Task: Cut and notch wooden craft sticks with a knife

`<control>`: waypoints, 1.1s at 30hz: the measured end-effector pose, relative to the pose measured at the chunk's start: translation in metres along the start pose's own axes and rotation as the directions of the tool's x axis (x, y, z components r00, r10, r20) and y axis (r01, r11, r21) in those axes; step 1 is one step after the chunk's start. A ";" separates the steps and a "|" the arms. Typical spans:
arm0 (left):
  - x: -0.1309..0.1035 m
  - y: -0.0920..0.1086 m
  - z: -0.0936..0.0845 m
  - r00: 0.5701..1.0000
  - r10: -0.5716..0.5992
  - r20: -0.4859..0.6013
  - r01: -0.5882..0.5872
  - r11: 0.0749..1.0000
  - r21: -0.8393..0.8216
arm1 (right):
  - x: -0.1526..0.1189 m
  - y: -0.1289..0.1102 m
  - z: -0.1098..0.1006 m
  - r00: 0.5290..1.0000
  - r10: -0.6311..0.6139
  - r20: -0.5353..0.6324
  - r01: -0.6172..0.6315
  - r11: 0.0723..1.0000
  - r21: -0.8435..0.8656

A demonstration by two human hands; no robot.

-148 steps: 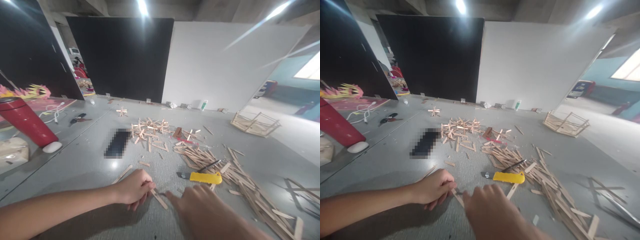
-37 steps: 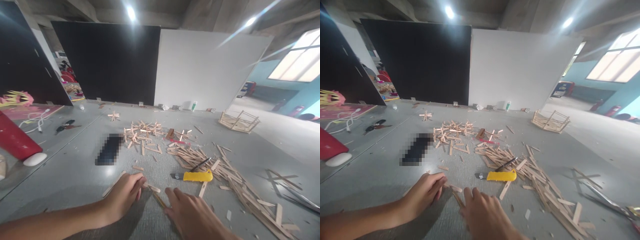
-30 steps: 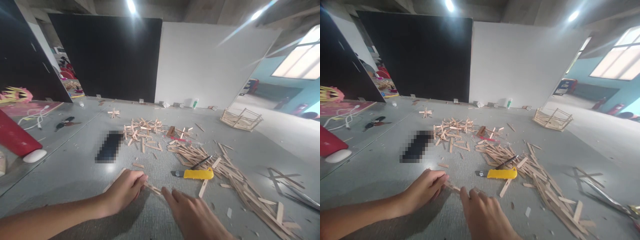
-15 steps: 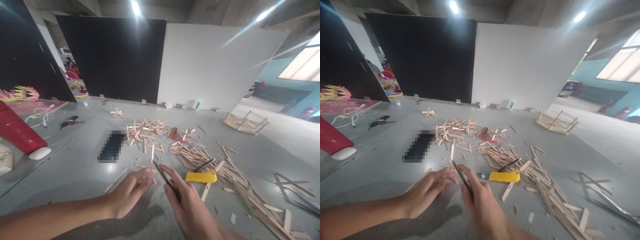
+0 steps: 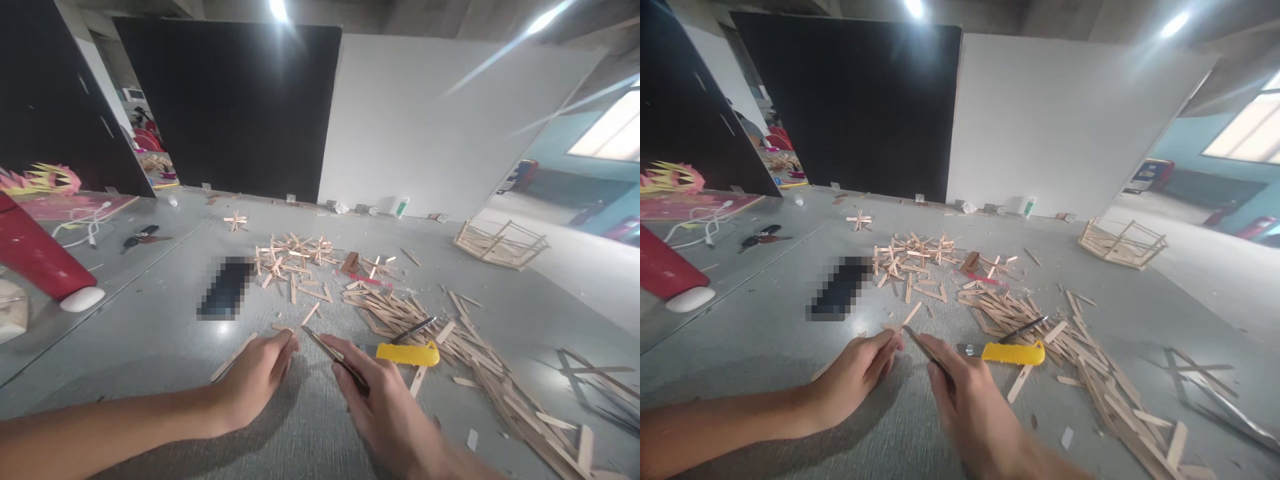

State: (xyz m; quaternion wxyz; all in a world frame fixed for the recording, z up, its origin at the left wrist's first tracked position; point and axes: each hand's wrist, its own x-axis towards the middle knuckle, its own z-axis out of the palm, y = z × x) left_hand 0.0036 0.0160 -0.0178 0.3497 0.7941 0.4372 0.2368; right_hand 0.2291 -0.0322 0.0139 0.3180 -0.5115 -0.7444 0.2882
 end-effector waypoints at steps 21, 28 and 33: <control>0.002 0.000 0.000 0.991 0.087 0.100 -0.094 0.993 0.072 | 0.013 -0.012 -0.044 0.980 0.093 0.176 -0.060 0.980 -0.188; 0.002 -0.001 0.000 0.997 0.049 0.065 -0.050 0.999 0.012 | -0.010 -0.001 0.012 0.976 0.012 0.218 0.009 0.995 -0.095; 0.004 -0.002 0.000 0.993 0.080 0.086 -0.079 0.997 -0.018 | -0.010 -0.006 0.013 0.966 0.032 0.257 -0.009 0.996 -0.092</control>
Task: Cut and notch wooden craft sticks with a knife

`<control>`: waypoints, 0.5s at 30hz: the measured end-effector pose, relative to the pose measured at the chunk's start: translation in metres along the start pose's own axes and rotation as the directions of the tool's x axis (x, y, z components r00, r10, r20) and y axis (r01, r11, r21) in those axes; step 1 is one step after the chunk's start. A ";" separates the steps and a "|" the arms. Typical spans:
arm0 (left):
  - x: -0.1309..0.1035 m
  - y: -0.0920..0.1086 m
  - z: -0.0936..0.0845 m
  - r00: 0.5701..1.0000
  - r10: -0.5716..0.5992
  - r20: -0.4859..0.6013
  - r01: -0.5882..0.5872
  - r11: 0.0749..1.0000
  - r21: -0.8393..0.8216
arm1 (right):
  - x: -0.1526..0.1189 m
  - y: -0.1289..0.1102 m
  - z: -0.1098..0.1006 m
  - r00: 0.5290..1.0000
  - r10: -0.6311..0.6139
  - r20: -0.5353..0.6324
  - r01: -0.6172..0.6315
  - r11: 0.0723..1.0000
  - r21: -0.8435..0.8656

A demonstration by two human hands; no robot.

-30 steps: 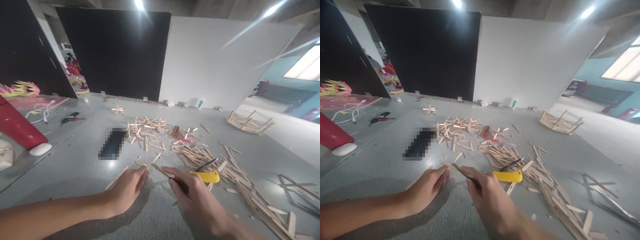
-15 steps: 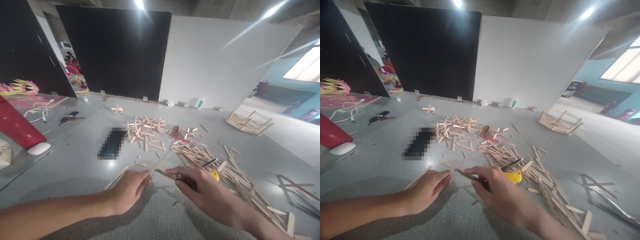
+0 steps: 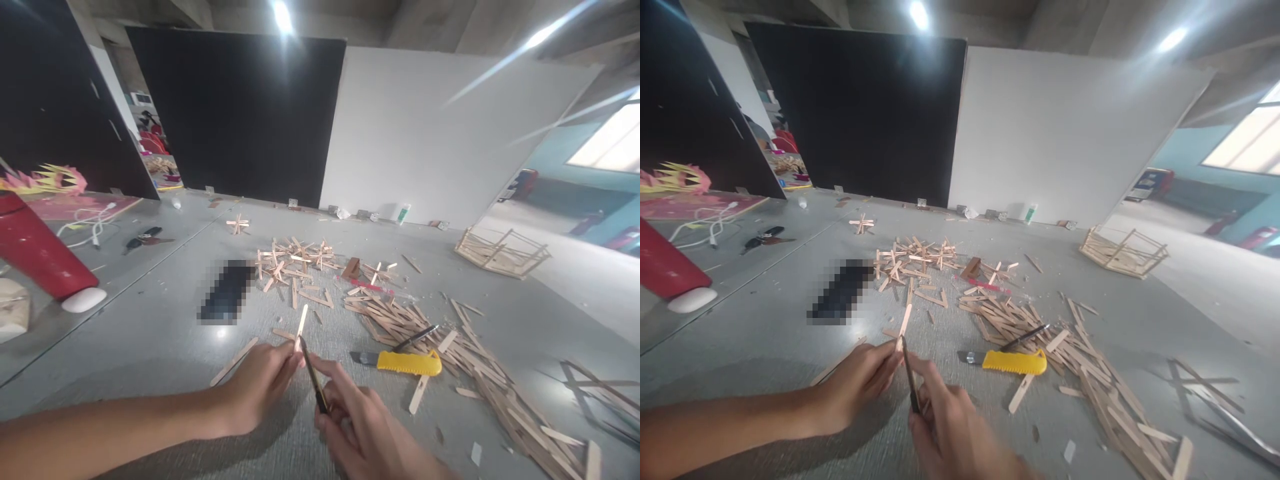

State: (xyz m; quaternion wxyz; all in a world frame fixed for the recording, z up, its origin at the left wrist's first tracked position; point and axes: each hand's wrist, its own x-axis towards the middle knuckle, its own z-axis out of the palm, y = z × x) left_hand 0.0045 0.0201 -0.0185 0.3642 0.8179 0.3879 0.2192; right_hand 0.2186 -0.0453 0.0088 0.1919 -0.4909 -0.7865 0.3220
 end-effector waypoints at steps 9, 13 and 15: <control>-0.005 0.007 -0.004 0.998 -0.061 0.000 0.061 0.998 -0.001 | 0.003 -0.001 -0.058 0.998 -0.051 -0.039 0.036 0.944 -0.327; -0.007 0.004 0.000 0.993 -0.117 -0.018 0.117 0.993 -0.021 | -0.001 -0.004 -0.076 0.999 -0.026 0.037 0.038 0.920 -0.391; -0.006 0.004 -0.001 0.996 -0.087 -0.008 0.087 0.996 -0.003 | -0.003 -0.006 -0.077 0.995 -0.035 0.095 0.073 0.898 -0.433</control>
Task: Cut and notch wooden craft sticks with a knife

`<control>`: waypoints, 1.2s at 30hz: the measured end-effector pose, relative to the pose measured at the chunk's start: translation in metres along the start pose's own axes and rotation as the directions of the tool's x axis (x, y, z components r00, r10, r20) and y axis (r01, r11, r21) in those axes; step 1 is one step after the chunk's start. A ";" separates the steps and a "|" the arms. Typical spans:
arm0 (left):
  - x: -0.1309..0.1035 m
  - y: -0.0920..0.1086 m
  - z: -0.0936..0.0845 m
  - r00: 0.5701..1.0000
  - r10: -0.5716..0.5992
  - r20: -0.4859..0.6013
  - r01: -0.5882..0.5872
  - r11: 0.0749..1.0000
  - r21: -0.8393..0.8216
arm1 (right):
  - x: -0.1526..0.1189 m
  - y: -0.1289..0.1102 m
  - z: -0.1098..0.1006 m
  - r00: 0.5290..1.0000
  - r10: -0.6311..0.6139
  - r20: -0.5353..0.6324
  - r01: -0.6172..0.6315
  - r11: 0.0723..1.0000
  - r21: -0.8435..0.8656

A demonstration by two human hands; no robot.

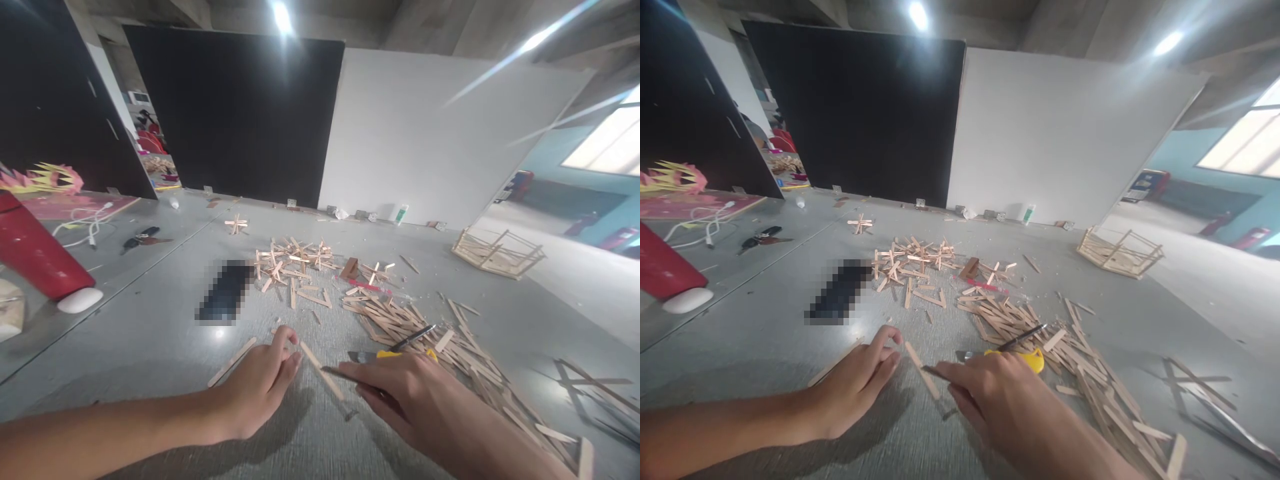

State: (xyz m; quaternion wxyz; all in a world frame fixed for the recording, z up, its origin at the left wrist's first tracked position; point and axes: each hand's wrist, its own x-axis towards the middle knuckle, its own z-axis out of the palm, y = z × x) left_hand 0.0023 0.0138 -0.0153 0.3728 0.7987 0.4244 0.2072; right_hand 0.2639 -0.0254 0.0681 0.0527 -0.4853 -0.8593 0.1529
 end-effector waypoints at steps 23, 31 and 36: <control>-0.001 0.004 0.005 0.999 0.024 0.035 -0.032 0.965 0.259 | 0.004 0.027 0.019 0.985 -0.121 -0.120 0.081 0.953 -0.292; 0.001 -0.001 0.000 0.987 0.154 0.041 -0.159 0.973 0.167 | 0.010 0.027 0.014 0.983 -0.054 -0.177 0.025 0.987 -0.161; -0.003 -0.005 -0.001 0.973 0.202 0.109 -0.222 0.949 0.224 | 0.010 0.030 0.016 0.974 -0.055 -0.219 0.027 0.991 -0.128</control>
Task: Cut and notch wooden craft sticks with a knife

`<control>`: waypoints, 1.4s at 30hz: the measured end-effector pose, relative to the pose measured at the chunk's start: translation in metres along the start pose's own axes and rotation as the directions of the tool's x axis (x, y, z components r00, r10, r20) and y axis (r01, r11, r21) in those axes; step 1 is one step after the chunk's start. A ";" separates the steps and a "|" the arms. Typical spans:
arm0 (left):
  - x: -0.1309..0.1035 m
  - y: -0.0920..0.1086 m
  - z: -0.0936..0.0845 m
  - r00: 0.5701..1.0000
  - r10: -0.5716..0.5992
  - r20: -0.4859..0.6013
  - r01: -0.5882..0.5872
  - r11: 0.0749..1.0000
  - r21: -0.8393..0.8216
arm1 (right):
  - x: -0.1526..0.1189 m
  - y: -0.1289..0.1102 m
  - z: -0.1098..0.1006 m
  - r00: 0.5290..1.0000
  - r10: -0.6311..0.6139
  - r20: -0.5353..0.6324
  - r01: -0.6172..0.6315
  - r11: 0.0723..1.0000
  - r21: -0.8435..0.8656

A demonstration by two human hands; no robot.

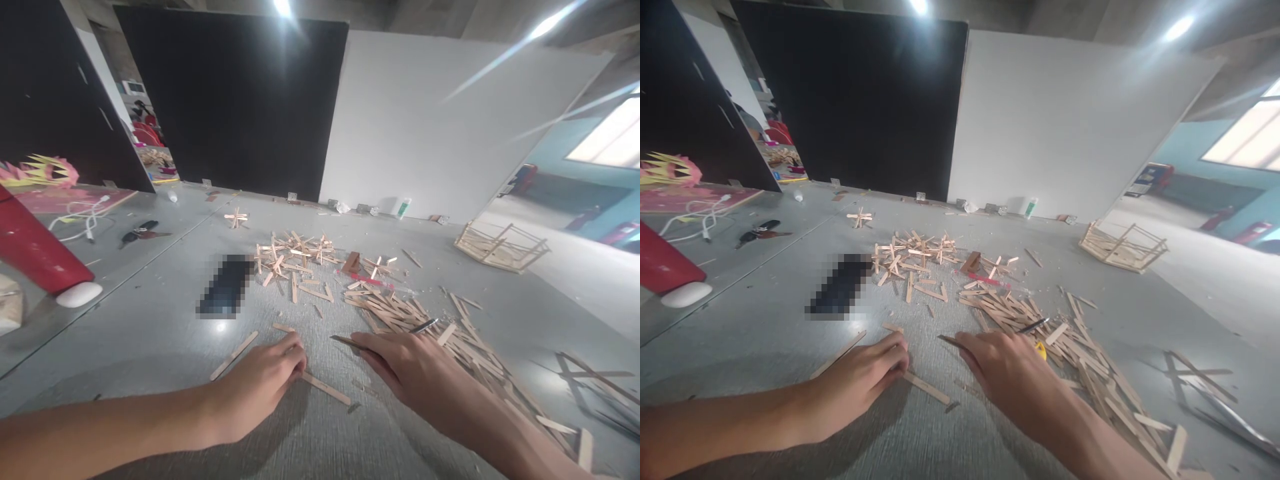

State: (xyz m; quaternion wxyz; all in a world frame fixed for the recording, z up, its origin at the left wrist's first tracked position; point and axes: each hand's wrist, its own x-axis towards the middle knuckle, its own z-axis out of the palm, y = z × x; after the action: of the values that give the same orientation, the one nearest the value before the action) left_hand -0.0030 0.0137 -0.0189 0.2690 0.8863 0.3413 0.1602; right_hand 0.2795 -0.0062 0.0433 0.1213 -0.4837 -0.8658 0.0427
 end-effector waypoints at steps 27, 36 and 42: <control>0.007 0.007 -0.022 0.913 -0.247 0.325 0.358 0.867 -0.347 | -0.004 -0.021 -0.013 0.926 0.049 0.375 -0.101 0.987 0.122; 0.011 0.002 -0.021 0.840 -0.247 0.483 0.485 0.741 -0.464 | -0.005 -0.018 -0.010 0.931 -0.137 0.338 0.097 0.986 0.133; 0.010 0.005 -0.023 0.842 -0.249 0.478 0.482 0.745 -0.461 | -0.002 -0.016 0.001 0.937 -0.210 0.279 0.206 0.978 0.042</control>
State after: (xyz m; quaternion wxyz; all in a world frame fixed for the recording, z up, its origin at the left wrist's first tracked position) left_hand -0.0039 0.0264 0.0036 0.6067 0.6931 0.3889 0.0189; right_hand 0.2673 -0.0167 0.0453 0.0032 -0.3776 -0.9202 0.1033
